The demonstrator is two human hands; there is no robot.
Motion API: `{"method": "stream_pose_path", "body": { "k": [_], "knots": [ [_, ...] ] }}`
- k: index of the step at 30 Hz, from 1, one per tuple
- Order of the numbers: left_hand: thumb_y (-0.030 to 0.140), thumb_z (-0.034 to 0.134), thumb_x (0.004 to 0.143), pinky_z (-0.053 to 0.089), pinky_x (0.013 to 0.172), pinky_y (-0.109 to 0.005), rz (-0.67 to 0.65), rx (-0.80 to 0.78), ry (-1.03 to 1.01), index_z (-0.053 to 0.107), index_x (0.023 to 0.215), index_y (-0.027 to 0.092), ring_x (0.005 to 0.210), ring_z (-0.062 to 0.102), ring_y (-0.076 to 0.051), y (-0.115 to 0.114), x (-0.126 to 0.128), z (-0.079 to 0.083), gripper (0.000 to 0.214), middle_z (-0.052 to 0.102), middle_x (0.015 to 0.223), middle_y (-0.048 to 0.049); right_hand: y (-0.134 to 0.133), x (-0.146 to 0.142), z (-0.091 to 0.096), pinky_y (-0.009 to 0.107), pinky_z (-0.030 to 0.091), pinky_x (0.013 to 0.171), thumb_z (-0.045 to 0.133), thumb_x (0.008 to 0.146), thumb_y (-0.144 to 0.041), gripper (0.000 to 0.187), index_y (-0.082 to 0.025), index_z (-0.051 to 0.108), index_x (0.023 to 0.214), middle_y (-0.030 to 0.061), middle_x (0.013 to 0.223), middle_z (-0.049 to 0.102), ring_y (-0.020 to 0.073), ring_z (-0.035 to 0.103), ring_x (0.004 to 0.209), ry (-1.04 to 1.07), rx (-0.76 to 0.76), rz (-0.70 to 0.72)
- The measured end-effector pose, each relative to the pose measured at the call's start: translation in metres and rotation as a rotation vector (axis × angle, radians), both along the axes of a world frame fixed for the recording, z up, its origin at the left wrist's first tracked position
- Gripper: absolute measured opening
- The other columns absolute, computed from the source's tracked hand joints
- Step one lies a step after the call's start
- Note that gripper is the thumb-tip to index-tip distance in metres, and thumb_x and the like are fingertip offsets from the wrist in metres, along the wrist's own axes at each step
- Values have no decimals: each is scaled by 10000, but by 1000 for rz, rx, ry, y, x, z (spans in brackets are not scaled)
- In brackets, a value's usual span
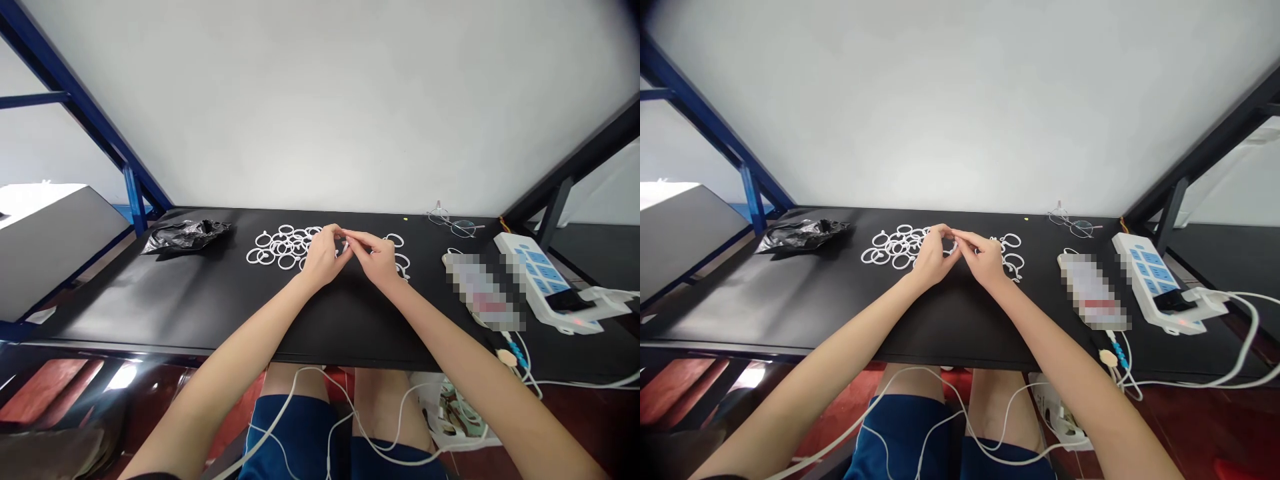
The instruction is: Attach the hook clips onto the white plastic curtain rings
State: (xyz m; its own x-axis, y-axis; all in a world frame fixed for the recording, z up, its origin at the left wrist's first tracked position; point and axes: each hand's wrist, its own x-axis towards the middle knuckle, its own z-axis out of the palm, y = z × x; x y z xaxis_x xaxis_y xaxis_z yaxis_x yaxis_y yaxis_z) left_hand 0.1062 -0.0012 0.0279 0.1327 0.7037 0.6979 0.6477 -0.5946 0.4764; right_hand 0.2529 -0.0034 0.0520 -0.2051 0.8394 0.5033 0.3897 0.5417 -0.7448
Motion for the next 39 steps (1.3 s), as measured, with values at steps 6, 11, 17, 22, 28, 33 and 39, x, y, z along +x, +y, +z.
{"method": "stream_pose_path", "body": {
  "k": [6,11,17,22,28,33,39],
  "knots": [
    [231,519,882,462,913,-345,-153,-28,-47,211,1353,176,987,608,-181,-1,-2,1,565,631,1058,-79,-5,-4,-1,382,546,865,514,908,-416,295,-291,722,1076,32,1067,721,241,670,973,-52,5,58],
    [197,531,834,493,767,-283,-104,-115,-31,378,1208,190,840,626,-159,-1,-2,2,404,639,957,-46,-6,-5,-3,362,554,823,521,903,-428,311,-282,698,1113,44,991,714,214,665,890,-79,38,36],
    [182,495,779,439,635,-264,28,-120,105,409,777,219,672,562,-154,-1,-2,6,94,568,705,-8,-9,-8,-3,336,563,782,562,883,-411,273,-253,703,1055,48,957,711,193,664,817,-56,78,20],
    [164,484,737,419,606,-248,43,-83,119,393,724,216,623,521,-140,-2,-2,7,105,549,668,0,-11,-10,-3,316,560,727,607,860,-381,217,-244,707,996,41,907,714,177,661,760,-45,148,-3],
    [202,488,756,381,566,-224,-2,-17,68,425,695,208,552,475,-119,2,-2,3,87,513,590,23,-6,-10,-7,297,550,652,634,851,-297,110,-242,721,888,14,803,706,155,649,697,48,247,33],
    [238,493,780,341,524,-211,2,-23,80,431,656,201,496,440,-104,2,-4,1,144,475,533,33,-6,-10,-5,296,557,645,647,838,-283,92,-236,726,841,8,782,708,153,661,680,91,173,46],
    [256,496,793,329,510,-203,13,-33,107,453,648,196,472,424,-94,1,-5,3,163,486,520,32,-8,-12,-4,287,545,631,671,818,-292,93,-231,741,816,3,756,710,149,656,667,137,125,43]
  ]
}}
